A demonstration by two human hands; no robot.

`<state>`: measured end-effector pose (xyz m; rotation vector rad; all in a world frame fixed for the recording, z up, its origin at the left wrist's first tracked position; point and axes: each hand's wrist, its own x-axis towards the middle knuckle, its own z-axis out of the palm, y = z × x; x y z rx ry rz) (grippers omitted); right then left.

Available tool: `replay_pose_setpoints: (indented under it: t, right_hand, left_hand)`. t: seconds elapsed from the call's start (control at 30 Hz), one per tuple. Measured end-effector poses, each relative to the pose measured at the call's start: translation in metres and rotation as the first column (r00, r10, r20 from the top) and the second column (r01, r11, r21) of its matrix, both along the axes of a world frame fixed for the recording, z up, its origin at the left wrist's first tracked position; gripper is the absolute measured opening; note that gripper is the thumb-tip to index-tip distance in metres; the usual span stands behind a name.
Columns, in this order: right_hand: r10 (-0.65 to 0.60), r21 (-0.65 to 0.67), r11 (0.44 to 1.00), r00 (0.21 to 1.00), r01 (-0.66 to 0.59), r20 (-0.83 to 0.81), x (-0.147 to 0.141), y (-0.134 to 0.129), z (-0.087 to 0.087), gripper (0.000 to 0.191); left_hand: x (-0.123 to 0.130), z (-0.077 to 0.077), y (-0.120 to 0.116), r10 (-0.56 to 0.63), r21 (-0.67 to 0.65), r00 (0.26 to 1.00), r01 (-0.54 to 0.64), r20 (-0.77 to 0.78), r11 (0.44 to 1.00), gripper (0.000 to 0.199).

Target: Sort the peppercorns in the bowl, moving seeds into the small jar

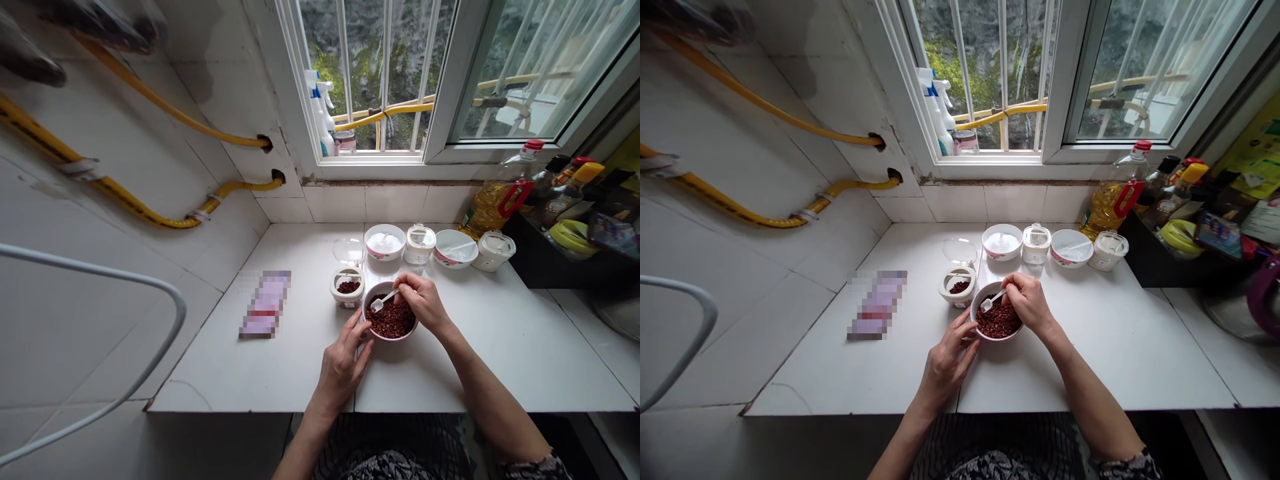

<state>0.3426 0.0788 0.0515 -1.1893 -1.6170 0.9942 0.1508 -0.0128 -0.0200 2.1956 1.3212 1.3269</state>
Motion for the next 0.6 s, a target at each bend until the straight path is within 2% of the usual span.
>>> replay_pose_setpoints:
  t: [0.13, 0.27, 0.37, 0.43, 0.53, 0.6]
  right_hand:
    - [-0.013, -0.104, 0.995, 0.987, -0.004, -0.157, -0.001, 0.003, -0.001, 0.013]
    - [-0.036, -0.071, 0.997, 0.976, 0.021, -0.216, -0.005, 0.001, 0.002, 0.016]
    - [-0.054, 0.083, 0.994, 0.986, 0.068, -0.160, -0.013, -0.005, 0.005, 0.016]
    - [-0.062, 0.237, 0.969, 0.997, 0.072, -0.047, -0.020, -0.008, 0.006, 0.015]
    - [-0.034, 0.452, 0.890, 0.984, -0.049, 0.173, -0.029, -0.010, 0.005, 0.018]
    - [-0.014, 0.513, 0.850, 0.967, -0.122, 0.254, -0.031, -0.010, 0.005, 0.021]
  left_hand:
    - [0.000, 0.001, 0.000, -0.001, -0.021, 1.000, 0.001, -0.007, 1.000, 0.025]
    - [-0.001, -0.001, 0.001, 0.000, -0.010, 1.000, 0.000, -0.014, 1.000, 0.025]
    - [-0.001, -0.003, 0.001, 0.008, 0.000, 1.000, -0.008, -0.022, 1.000, 0.026]
    - [-0.001, -0.004, 0.001, 0.005, 0.005, 1.000, -0.005, -0.021, 1.000, 0.027]
    - [-0.001, -0.003, 0.001, 0.005, 0.006, 1.000, -0.005, -0.025, 1.000, 0.027]
    - [-0.001, -0.003, 0.000, 0.009, 0.003, 1.000, -0.009, -0.024, 1.000, 0.028]
